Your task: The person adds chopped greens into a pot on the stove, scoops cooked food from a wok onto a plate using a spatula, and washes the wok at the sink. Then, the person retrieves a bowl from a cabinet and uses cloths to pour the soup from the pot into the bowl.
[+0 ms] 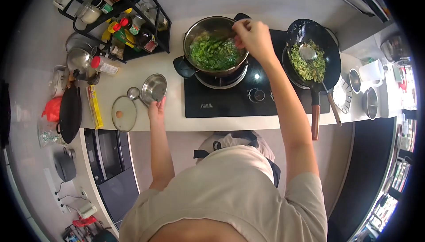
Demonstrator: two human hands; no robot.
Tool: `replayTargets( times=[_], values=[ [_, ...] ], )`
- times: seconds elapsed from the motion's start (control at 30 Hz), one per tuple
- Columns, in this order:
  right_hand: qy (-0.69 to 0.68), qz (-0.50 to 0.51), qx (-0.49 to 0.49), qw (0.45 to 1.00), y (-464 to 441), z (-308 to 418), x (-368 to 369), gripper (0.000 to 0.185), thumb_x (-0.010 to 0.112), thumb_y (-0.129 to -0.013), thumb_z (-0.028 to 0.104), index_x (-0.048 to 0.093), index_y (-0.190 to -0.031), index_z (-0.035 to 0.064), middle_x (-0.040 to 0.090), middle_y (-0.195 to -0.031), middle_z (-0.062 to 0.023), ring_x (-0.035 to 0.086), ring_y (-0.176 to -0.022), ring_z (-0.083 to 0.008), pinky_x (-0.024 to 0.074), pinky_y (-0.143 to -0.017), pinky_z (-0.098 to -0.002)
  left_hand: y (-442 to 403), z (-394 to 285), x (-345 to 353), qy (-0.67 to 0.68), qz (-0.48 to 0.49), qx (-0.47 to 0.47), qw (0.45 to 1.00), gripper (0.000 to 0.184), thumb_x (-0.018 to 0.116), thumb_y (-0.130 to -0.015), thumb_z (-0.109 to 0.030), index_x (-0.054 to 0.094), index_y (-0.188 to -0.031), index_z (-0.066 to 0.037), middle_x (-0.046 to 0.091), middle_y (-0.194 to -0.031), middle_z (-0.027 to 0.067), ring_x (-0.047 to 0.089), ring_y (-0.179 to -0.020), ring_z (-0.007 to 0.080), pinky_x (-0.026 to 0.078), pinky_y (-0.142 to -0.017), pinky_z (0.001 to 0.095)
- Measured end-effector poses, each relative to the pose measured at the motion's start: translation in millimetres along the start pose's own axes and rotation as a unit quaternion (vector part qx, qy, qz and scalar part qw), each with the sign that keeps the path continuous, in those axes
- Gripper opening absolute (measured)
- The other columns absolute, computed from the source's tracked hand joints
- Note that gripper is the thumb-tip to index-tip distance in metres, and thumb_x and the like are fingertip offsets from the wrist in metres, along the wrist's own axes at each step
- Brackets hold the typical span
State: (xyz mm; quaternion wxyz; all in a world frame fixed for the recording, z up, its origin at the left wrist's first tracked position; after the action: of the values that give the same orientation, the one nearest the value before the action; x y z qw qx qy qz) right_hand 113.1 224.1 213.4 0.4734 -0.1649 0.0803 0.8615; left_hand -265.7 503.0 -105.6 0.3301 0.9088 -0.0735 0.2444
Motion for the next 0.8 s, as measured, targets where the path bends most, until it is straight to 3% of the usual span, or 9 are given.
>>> replayTargets(
  times=[0.13,0.33,0.4,0.43,0.67,0.8],
  values=[
    [0.029,-0.055,-0.048,0.997,-25,-10,6,0.028,0.058,-0.09,0.02,0.068,-0.097,-0.0047,0.068,-0.069,-0.0111,0.068,-0.064,-0.0156,0.054,-0.058,-0.0262,-1,5,3,-0.011,0.027,-0.002,1.0,0.04,0.038,-0.086,0.006,0.036,-0.125,0.013,0.051,-0.12,0.0238,0.06,-0.105,0.0352,0.058,-0.089,0.0422],
    [0.055,0.126,-0.018,0.99,-10,-22,39,0.028,0.058,-0.089,0.023,0.069,-0.098,-0.0022,0.065,-0.064,-0.0062,0.06,-0.056,-0.0105,0.0488,-0.052,-0.0249,1,6,6,-0.003,0.007,0.005,1.0,0.034,0.04,-0.089,0.003,0.039,-0.122,0.013,0.047,-0.125,0.0217,0.057,-0.108,0.0334,0.056,-0.092,0.0411],
    [0.054,0.172,-0.014,0.983,-1,-18,30,0.028,0.059,-0.089,0.023,0.069,-0.098,-0.0021,0.065,-0.064,-0.0054,0.06,-0.056,-0.0101,0.0482,-0.051,-0.0244,4,7,8,0.016,0.0,-0.003,1.0,0.032,0.041,-0.089,0.003,0.041,-0.12,0.013,0.05,-0.122,0.0206,0.057,-0.107,0.0321,0.055,-0.094,0.0407],
    [0.08,0.2,0.0,0.977,6,-10,25,0.026,0.057,-0.092,0.021,0.068,-0.1,-0.0015,0.066,-0.073,-0.0052,0.062,-0.061,-0.0102,0.0467,-0.052,-0.0223,6,7,10,0.027,-0.004,-0.006,1.0,0.031,0.041,-0.089,0.003,0.042,-0.118,0.013,0.051,-0.121,0.0201,0.057,-0.107,0.0315,0.054,-0.095,0.0405],
    [0.176,0.205,0.006,0.963,29,24,-9,0.024,0.059,-0.089,0.019,0.068,-0.094,-0.0028,0.063,-0.065,-0.0044,0.059,-0.055,-0.0084,0.0446,-0.049,-0.0213,17,1,20,0.047,0.005,0.028,0.998,0.024,0.043,-0.085,0.007,0.049,-0.107,0.013,0.058,-0.108,0.0174,0.059,-0.103,0.0296,0.053,-0.097,0.0387],
    [0.095,0.223,0.002,0.97,28,-4,34,0.025,0.058,-0.091,0.019,0.068,-0.095,-0.0032,0.065,-0.067,-0.0048,0.061,-0.056,-0.0088,0.0464,-0.05,-0.0213,13,17,9,0.055,-0.045,-0.011,0.997,0.017,0.045,-0.083,0.007,0.047,-0.099,0.012,0.054,-0.101,0.0156,0.059,-0.1,0.0299,0.054,-0.096,0.0408]
  ],
)
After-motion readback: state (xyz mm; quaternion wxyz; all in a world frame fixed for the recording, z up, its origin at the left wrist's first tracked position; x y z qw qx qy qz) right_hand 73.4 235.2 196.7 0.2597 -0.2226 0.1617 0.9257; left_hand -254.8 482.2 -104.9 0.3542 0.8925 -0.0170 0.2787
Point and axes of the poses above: each hand's wrist, its own y-axis away from the middle knuckle, its own x-axis out of the palm, z = x × y, the point moved 9 cm from there along -y, towards the middle knuckle
